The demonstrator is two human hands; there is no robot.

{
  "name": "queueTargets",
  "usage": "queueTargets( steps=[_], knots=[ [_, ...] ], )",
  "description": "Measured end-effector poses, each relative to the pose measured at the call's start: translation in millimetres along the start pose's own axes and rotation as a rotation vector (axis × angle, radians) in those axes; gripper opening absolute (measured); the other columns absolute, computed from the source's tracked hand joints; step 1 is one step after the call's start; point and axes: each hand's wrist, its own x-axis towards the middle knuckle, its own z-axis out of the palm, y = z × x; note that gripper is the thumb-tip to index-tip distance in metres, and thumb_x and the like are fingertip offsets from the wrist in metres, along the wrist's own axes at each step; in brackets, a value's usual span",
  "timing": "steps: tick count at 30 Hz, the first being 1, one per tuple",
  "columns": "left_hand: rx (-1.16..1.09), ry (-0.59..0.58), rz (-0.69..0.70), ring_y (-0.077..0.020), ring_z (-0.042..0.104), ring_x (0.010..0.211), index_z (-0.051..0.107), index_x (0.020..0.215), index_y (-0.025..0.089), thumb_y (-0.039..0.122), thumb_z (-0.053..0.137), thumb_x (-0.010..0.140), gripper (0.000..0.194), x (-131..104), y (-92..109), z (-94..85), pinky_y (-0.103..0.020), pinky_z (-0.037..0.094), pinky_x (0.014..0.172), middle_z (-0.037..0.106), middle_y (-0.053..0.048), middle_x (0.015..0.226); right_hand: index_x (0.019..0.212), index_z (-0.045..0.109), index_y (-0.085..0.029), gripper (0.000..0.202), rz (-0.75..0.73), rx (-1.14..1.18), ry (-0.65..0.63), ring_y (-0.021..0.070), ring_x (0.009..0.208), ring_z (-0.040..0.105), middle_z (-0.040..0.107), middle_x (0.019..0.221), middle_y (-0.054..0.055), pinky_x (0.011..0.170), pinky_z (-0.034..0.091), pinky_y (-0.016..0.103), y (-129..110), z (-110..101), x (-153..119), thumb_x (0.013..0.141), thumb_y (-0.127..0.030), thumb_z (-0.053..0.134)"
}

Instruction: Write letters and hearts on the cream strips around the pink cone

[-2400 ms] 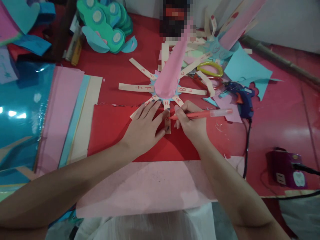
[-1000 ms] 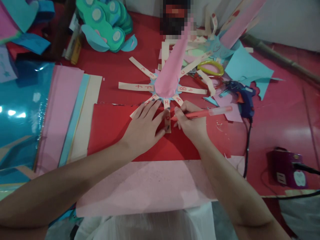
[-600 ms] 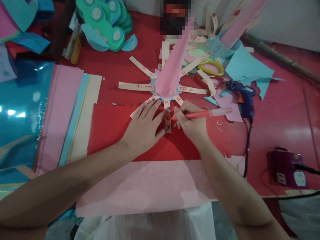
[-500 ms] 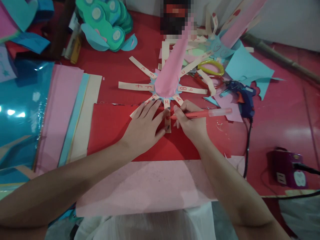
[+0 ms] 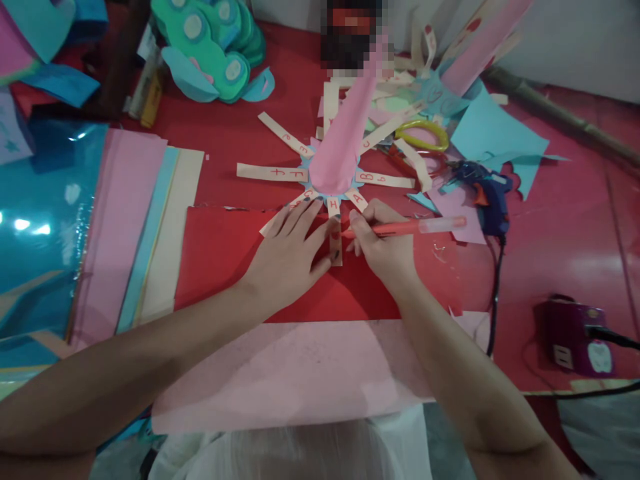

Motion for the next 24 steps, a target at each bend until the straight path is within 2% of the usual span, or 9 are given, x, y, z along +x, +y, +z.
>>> queueTargets(
  steps=[13,19,24],
  knots=[
    [0.004,0.015,0.006,-0.0348,0.035,0.141,0.051,0.136,0.011,0.028,0.052,0.092,0.047,-0.8,-1.0,0.6,-0.053,0.027,0.117,0.039,-0.021,0.15,0.056,0.038,-0.021,0.033,-0.022,0.012,0.031,0.0051,0.038,0.051,0.039,0.045,-0.01,0.038,0.04,0.016,1.2,1.7,1.2,0.084,-0.027,0.054],
    [0.02,-0.004,0.002,-0.0347,0.035,0.141,0.052,0.135,0.01,0.028,0.053,0.091,0.048,-0.2,0.2,-0.1,-0.052,0.027,0.118,0.039,-0.021,0.15,0.054,0.036,-0.022,0.035,-0.007,0.001,0.01,0.0053,0.04,0.048,0.039,0.045,-0.009,0.042,0.042,0.018,-0.2,0.5,0.7,0.083,-0.026,0.054],
    [0.019,-0.013,0.001,-0.0343,0.034,0.142,0.051,0.136,0.01,0.029,0.052,0.092,0.048,0.2,0.8,-0.8,-0.052,0.027,0.118,0.038,-0.021,0.151,0.054,0.036,-0.022,0.036,-0.005,-0.039,0.003,0.0067,0.043,0.049,0.041,0.044,-0.008,0.043,0.039,0.02,-0.4,1.0,0.1,0.084,-0.027,0.056]
  ],
)
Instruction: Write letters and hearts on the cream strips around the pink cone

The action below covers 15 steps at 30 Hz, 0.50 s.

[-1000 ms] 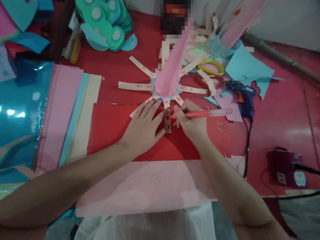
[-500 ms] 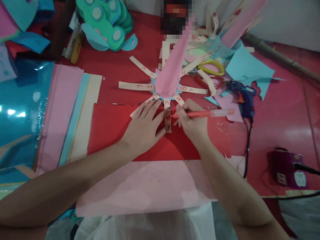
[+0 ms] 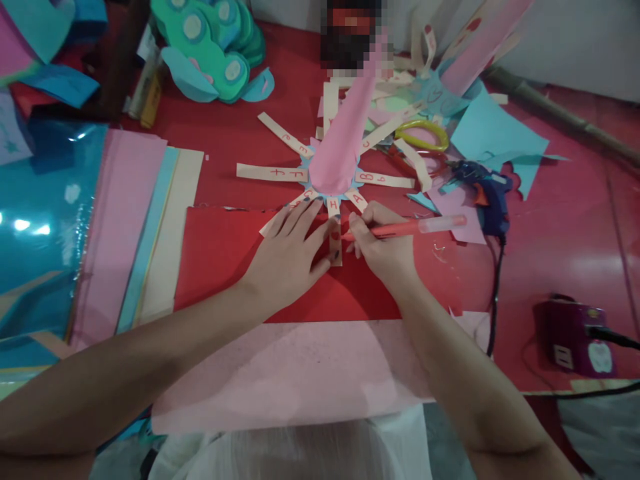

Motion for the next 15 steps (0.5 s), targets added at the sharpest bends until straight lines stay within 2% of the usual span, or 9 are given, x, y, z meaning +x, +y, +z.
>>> queueTargets(
  steps=[15],
  knots=[
    [0.003,-0.01,-0.013,-0.0339,0.034,0.142,0.051,0.136,0.011,0.029,0.052,0.092,0.047,0.1,0.5,-1.4,-0.053,0.027,0.118,0.039,-0.02,0.151,0.055,0.036,-0.022,0.035,-0.016,0.018,-0.011,0.0069,0.043,0.047,0.04,0.045,-0.009,0.045,0.04,0.022,0.2,-0.5,-0.1,0.084,-0.026,0.055]
  ],
)
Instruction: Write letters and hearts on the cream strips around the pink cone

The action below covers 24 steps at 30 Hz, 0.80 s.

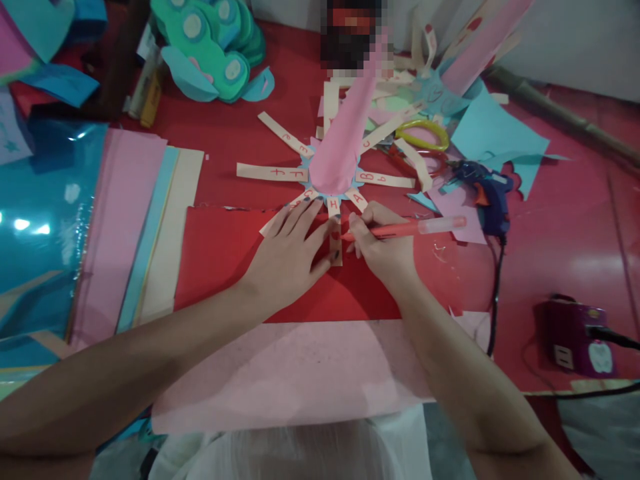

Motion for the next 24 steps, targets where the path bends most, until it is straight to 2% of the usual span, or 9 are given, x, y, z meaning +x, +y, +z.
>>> queueTargets(
  steps=[7,12,15,17,20,22,24],
  knots=[
    [-0.031,0.017,0.001,-0.0332,0.034,0.142,0.05,0.136,0.013,0.027,0.052,0.091,0.047,-1,0,0.3,-0.054,0.027,0.118,0.039,-0.019,0.151,0.058,0.038,-0.022,0.035,0.065,0.028,0.097,0.0069,0.038,0.05,0.042,0.043,-0.01,0.043,0.04,0.021,-5,-1,-1,0.087,-0.031,0.057],
    [-0.045,0.017,-0.009,-0.033,0.034,0.142,0.052,0.133,0.011,0.027,0.048,0.093,0.044,0,1,-0.1,-0.054,0.027,0.118,0.04,-0.02,0.15,0.062,0.041,-0.023,0.035,-0.016,-0.006,0.236,0.0063,0.039,0.045,0.044,0.043,-0.01,0.048,0.043,0.023,-2,-1,-1,0.09,-0.04,0.055],
    [-0.057,0.029,-0.027,-0.0312,0.033,0.143,0.046,0.138,0.008,0.029,0.047,0.093,0.049,0,1,0.1,-0.052,0.024,0.12,0.041,-0.019,0.15,0.066,0.045,-0.023,0.033,-0.053,-0.036,0.31,0.0073,0.041,0.045,0.044,0.047,-0.009,0.049,0.043,0.025,0,-1,1,0.09,-0.043,0.053],
    [-0.067,0.054,-0.042,-0.03,0.032,0.143,0.041,0.141,0.007,0.031,0.045,0.094,0.053,0,1,0.3,-0.052,0.021,0.121,0.041,-0.018,0.15,0.074,0.05,-0.023,0.025,-0.081,-0.064,0.367,0.0096,0.049,0.052,0.05,0.056,-0.007,0.057,0.048,0.028,0,-1,2,0.09,-0.042,0.054],
    [-0.088,0.107,-0.091,-0.0289,0.03,0.145,0.038,0.142,0.008,0.034,0.042,0.096,0.053,-1,1,-0.1,-0.054,0.017,0.122,0.04,-0.016,0.151,0.092,0.053,-0.027,0.012,-0.123,-0.095,0.428,0.0149,0.076,0.064,0.063,0.08,0.0,0.08,0.054,0.035,3,-1,3,0.093,-0.039,0.05],
    [-0.106,0.14,-0.141,-0.0284,0.027,0.146,0.037,0.142,0.011,0.033,0.04,0.097,0.051,-1,1,-0.9,-0.055,0.016,0.122,0.037,-0.016,0.153,0.097,0.052,-0.029,0.012,-0.141,-0.127,0.423,0.0171,0.094,0.066,0.066,0.097,0.003,0.092,0.052,0.04,5,-1,3,0.096,-0.038,0.043],
    [-0.112,0.16,-0.174,-0.0281,0.025,0.147,0.04,0.139,0.015,0.032,0.041,0.096,0.046,-1,1,-1.5,-0.057,0.014,0.121,0.035,-0.014,0.154,0.098,0.051,-0.03,0.015,-0.15,-0.132,0.408,0.0176,0.104,0.065,0.066,0.106,0.004,0.096,0.051,0.042,8,-1,3,0.098,-0.038,0.038]
  ],
)
